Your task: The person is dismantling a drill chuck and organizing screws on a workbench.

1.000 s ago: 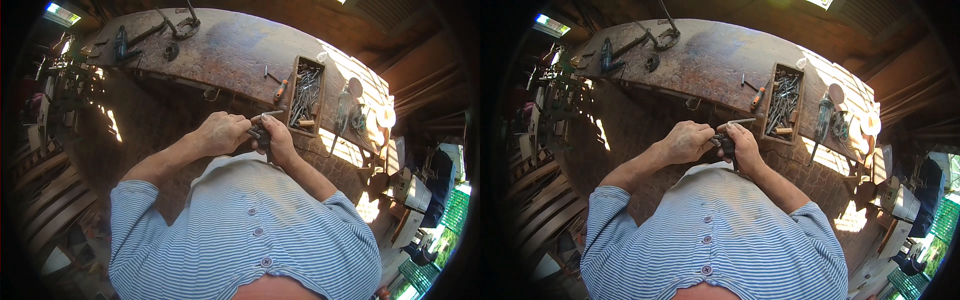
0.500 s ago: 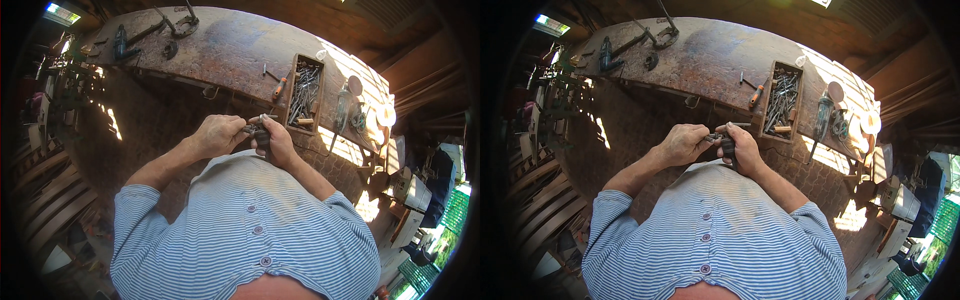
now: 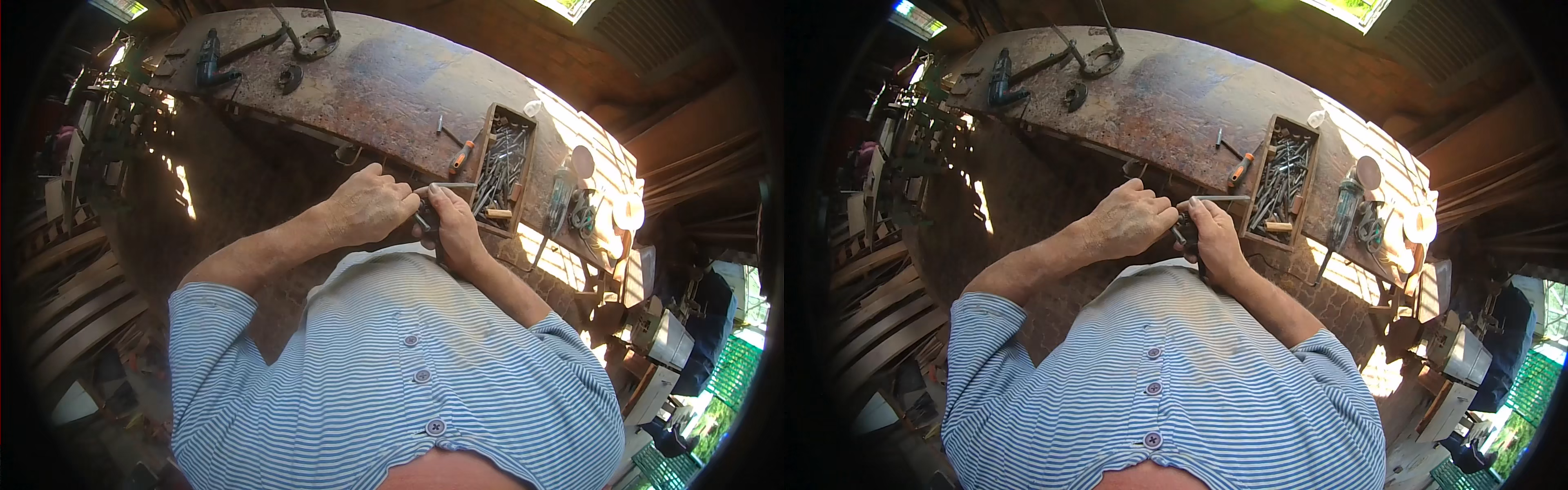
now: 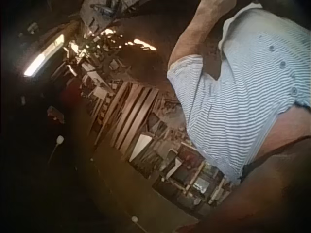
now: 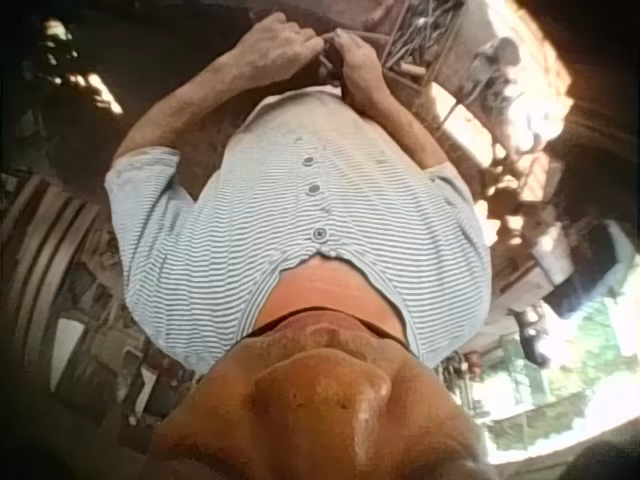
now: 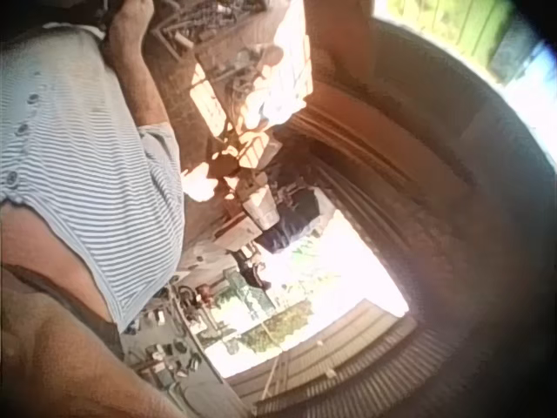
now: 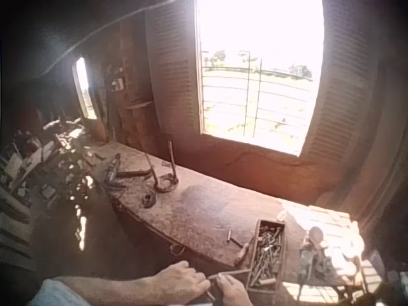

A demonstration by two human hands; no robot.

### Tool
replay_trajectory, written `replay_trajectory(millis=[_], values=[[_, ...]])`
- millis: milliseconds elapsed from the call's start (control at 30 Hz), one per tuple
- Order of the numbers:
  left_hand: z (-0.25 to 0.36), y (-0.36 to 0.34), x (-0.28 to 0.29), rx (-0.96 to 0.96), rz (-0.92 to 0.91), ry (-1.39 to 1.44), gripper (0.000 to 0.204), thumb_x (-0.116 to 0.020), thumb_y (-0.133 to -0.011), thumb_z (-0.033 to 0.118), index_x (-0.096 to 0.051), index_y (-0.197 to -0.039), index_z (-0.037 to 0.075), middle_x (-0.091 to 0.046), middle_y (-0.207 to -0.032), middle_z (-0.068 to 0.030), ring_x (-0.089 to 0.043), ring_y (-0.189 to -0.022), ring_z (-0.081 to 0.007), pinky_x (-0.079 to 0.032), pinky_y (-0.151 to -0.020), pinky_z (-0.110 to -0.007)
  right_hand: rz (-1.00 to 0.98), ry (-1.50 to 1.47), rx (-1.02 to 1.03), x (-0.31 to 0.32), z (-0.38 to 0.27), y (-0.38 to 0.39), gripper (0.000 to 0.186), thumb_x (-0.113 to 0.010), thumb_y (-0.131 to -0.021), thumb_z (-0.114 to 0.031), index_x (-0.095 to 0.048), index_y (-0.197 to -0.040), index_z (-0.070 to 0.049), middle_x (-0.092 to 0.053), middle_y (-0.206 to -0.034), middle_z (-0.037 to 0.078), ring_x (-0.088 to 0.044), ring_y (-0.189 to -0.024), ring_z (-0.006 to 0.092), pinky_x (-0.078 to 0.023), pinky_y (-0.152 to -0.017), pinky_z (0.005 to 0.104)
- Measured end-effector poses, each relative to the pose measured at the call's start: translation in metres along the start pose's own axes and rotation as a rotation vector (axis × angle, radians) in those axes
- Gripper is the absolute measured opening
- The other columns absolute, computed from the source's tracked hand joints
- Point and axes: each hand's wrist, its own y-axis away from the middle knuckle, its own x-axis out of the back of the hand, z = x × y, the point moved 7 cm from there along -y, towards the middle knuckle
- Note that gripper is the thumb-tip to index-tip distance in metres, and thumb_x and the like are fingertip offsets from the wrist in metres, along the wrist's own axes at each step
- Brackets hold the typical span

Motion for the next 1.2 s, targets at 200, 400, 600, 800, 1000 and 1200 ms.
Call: replay_trajectory(millis=[200,400,600,800,1000,1200], values=[[-0.001,-0.018,0.022,-0.043,0.093,0.103,0.052,-0.071,-0.097,0.059,-0.071,-0.094,0.006,-0.071,-0.096,-0.0091,-0.063,-0.090,-0.0268,-0.046,-0.091,-0.045,0.007,-0.094,0.031,0.002,-0.023,-0.002,0.037,-0.056,-0.115,-0.039,-0.067,-0.114,-0.005,-0.067,-0.083,0.002,-0.059,-0.058,0.0079,-0.043,-0.043,0.0233],[0.001,-0.031,0.048,-0.250,0.444,0.291,0.076,-0.081,-0.077,0.079,-0.067,-0.097,0.007,-0.035,-0.168,-0.0292,-0.036,-0.156,-0.0507,-0.033,-0.125,-0.063,-0.101,0.124,0.113,-0.003,-0.033,-0.001,0.029,-0.062,-0.111,-0.027,-0.071,-0.111,0.000,-0.072,-0.090,0.003,-0.063,-0.072,0.0076,-0.052,-0.062,0.0247],[0.016,-0.027,0.028,-0.251,0.528,0.853,0.051,-0.081,-0.096,0.033,-0.063,-0.139,0.013,-0.018,-0.181,-0.0255,-0.019,-0.167,-0.0466,-0.022,-0.132,-0.061,-0.072,0.273,0.294,-0.021,-0.060,0.025,0.029,-0.067,-0.108,-0.023,-0.069,-0.113,0.005,-0.075,-0.097,0.008,-0.069,-0.086,0.0102,-0.058,-0.074,0.0284],[0.032,-0.046,0.031,0.726,0.870,2.175,0.037,-0.043,-0.118,0.043,-0.049,-0.115,0.007,-0.051,-0.110,-0.0041,-0.053,-0.107,-0.0145,-0.045,-0.098,-0.032,0.136,0.177,0.530,-0.029,-0.098,0.027,0.020,-0.073,-0.103,-0.018,-0.070,-0.108,0.001,-0.067,-0.081,0.002,-0.059,-0.071,0.0053,-0.051,-0.063,0.0257],[-0.013,-0.025,0.001,0.435,0.744,1.185,0.065,-0.060,-0.112,0.050,-0.051,-0.150,-0.002,-0.045,-0.163,-0.0217,-0.059,-0.136,-0.0299,-0.051,-0.105,-0.038,0.063,0.065,0.272,0.013,-0.077,0.001,0.025,-0.083,-0.096,-0.019,-0.072,-0.108,-0.001,-0.071,-0.086,0.000,-0.063,-0.075,0.0047,-0.051,-0.065,0.0232],[0.015,-0.030,0.056,-0.102,0.286,0.123,0.032,-0.084,-0.090,0.029,-0.073,-0.098,0.000,-0.071,-0.131,-0.0265,-0.070,-0.119,-0.0385,-0.061,-0.090,-0.048,0.099,0.192,0.260,0.031,-0.049,-0.004,0.023,-0.081,-0.099,-0.016,-0.069,-0.113,-0.003,-0.068,-0.085,-0.002,-0.062,-0.072,0.0048,-0.050,-0.062,0.0226]])
